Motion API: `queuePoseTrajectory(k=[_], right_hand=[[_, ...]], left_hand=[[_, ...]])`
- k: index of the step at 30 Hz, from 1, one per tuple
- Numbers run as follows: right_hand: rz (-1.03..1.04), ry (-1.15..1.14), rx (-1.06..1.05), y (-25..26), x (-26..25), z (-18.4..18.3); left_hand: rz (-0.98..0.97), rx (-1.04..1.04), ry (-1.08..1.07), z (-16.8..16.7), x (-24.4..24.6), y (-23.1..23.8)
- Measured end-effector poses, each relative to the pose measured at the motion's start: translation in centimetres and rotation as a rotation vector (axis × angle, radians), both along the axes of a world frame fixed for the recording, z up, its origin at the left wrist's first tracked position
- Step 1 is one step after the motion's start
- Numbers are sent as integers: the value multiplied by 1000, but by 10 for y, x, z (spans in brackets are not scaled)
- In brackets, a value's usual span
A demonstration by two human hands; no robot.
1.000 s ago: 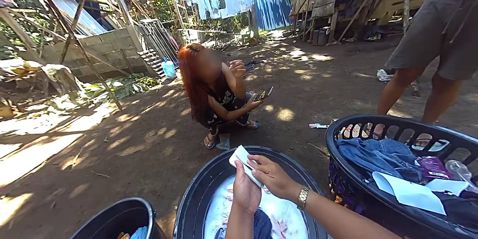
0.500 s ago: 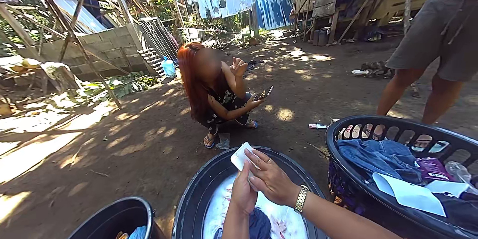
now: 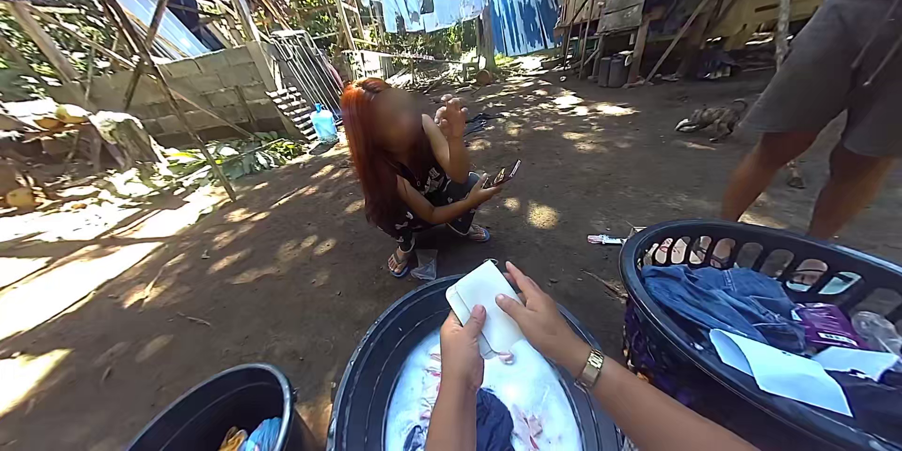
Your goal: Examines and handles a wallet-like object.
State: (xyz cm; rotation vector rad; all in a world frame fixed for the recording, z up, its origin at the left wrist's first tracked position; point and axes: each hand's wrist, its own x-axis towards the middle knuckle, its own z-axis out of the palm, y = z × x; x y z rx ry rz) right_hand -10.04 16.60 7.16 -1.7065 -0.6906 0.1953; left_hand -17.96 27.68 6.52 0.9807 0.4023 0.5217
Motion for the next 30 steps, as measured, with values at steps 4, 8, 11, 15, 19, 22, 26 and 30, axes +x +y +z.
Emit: queuePoseTrajectory(k=[4, 8, 11, 15, 19, 22, 26, 30], right_hand=[[71, 145, -2, 2, 0, 0], [57, 95, -52, 3, -7, 2], [30, 53, -85, 3, -10, 2], [23, 23, -121, 3, -12, 5], [30, 52, -36, 2, -3, 2], [-54, -123, -124, 1, 1, 1], [-27, -250, -222, 0, 2, -4], [28, -210, -295, 2, 3, -2]], left_hand=[[43, 77, 27, -6, 4, 2], [57, 117, 53, -9, 5, 4], [72, 157, 45, -10, 6, 2], [73, 168, 20, -12, 6, 3], [-28, 107, -21, -8, 3, 10], [-73, 54, -34, 0, 2, 9], [-18, -80, -17, 3, 2, 5], [1, -117, 3, 6, 1, 1]])
